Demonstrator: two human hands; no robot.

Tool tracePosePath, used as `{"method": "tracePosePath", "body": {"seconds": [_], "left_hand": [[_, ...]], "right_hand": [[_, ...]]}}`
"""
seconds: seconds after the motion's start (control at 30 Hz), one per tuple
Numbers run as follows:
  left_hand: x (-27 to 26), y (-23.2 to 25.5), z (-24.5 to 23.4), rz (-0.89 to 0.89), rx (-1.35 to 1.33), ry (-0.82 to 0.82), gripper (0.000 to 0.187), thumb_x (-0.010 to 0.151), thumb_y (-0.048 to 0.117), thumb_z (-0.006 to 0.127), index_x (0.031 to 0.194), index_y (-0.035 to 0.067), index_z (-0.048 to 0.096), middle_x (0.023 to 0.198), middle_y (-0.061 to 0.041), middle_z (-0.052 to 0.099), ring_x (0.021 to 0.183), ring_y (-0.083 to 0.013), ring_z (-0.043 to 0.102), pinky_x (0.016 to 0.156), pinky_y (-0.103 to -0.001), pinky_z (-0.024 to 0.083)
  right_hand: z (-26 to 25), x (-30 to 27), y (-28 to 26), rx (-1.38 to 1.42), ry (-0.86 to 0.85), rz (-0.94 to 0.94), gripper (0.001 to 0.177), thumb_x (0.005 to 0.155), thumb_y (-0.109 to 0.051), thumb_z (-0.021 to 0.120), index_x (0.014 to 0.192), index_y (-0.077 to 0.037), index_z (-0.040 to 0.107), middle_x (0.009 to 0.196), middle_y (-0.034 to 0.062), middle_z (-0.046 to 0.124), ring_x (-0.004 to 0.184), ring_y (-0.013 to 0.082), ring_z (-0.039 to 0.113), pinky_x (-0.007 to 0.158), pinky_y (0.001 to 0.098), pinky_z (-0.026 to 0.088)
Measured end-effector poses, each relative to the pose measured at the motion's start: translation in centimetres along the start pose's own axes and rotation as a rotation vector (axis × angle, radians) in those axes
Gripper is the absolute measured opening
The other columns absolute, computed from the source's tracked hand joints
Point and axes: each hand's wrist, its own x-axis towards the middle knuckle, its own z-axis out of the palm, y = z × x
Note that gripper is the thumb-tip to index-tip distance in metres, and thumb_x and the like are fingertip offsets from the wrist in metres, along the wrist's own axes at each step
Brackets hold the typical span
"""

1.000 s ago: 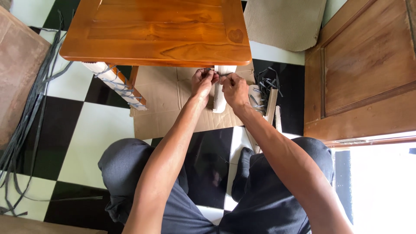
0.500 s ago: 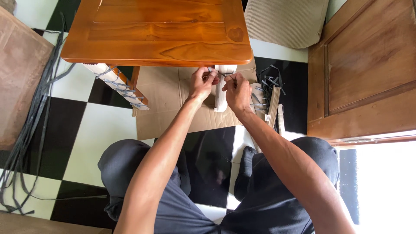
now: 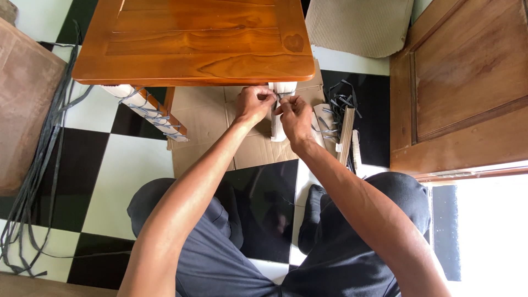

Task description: Wrapping wooden stool legs with protective paper and securing them with plastic ties

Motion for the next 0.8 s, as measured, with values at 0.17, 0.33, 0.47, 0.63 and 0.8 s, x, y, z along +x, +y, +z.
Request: {"method": "tracePosePath", "body": {"seconds": [0.17, 0.33, 0.47, 0.63, 0.8], "left_hand": [[-0.1, -1.3, 1.2, -0.136, -0.097, 0.013, 0.019, 0.077, 0.037, 0.077, 0.092, 0.028, 0.082, 0.083, 0.0, 0.078, 0.085, -0.0217, 0.077, 0.079, -0.038, 0.062], [-0.5, -0.1, -0.2, -0.196, -0.13, -0.077, 0.024, 0.077, 0.039, 0.076, 0.095, 0.024, 0.081, 0.078, 0.0, 0.078, 0.085, -0.0169, 0.077, 0.082, -0.032, 0.059], [0.4, -1.3, 0.9, -0.249, -0.193, -0.115, 0.032, 0.077, 0.042, 0.077, 0.099, 0.019, 0.081, 0.077, -0.001, 0.078, 0.082, -0.0166, 0.077, 0.086, -0.034, 0.058], [-1.5, 0.9, -1.4, -0.186, -0.22, -0.128, 0.027, 0.081, 0.036, 0.076, 0.101, 0.018, 0.081, 0.082, -0.004, 0.079, 0.086, -0.017, 0.076, 0.084, -0.031, 0.057], [-1.6, 0.9, -1.5, -0.111, -0.247, -0.146, 0.023, 0.084, 0.028, 0.076, 0.103, 0.017, 0.081, 0.081, -0.006, 0.079, 0.085, -0.0148, 0.076, 0.083, -0.027, 0.056]], "right_hand": [[0.8, -1.8, -2.4, 0.309, 0.017, 0.23, 0.014, 0.1, -0.01, 0.053, 0.099, 0.001, 0.062, 0.066, 0.0098, 0.065, 0.047, 0.0071, 0.045, 0.04, 0.0179, 0.033], [1.5, -1.8, -1.4, 0.36, 0.026, 0.294, 0.013, 0.1, -0.012, 0.054, 0.1, -0.002, 0.062, 0.07, 0.0106, 0.067, 0.049, 0.0072, 0.046, 0.041, 0.0184, 0.033], [2.4, -2.4, -1.0, 0.407, 0.044, 0.343, 0.014, 0.101, -0.015, 0.054, 0.1, -0.004, 0.063, 0.075, 0.012, 0.071, 0.049, 0.008, 0.047, 0.041, 0.0203, 0.037], [2.9, -3.0, -1.2, 0.428, 0.063, 0.337, 0.017, 0.102, -0.016, 0.055, 0.104, -0.002, 0.065, 0.077, 0.012, 0.071, 0.05, 0.0077, 0.046, 0.042, 0.0198, 0.036], [2.9, -3.1, -0.9, 0.445, 0.073, 0.337, 0.015, 0.101, -0.016, 0.055, 0.103, -0.005, 0.065, 0.075, 0.0107, 0.07, 0.05, 0.0075, 0.045, 0.042, 0.0202, 0.036]]}}
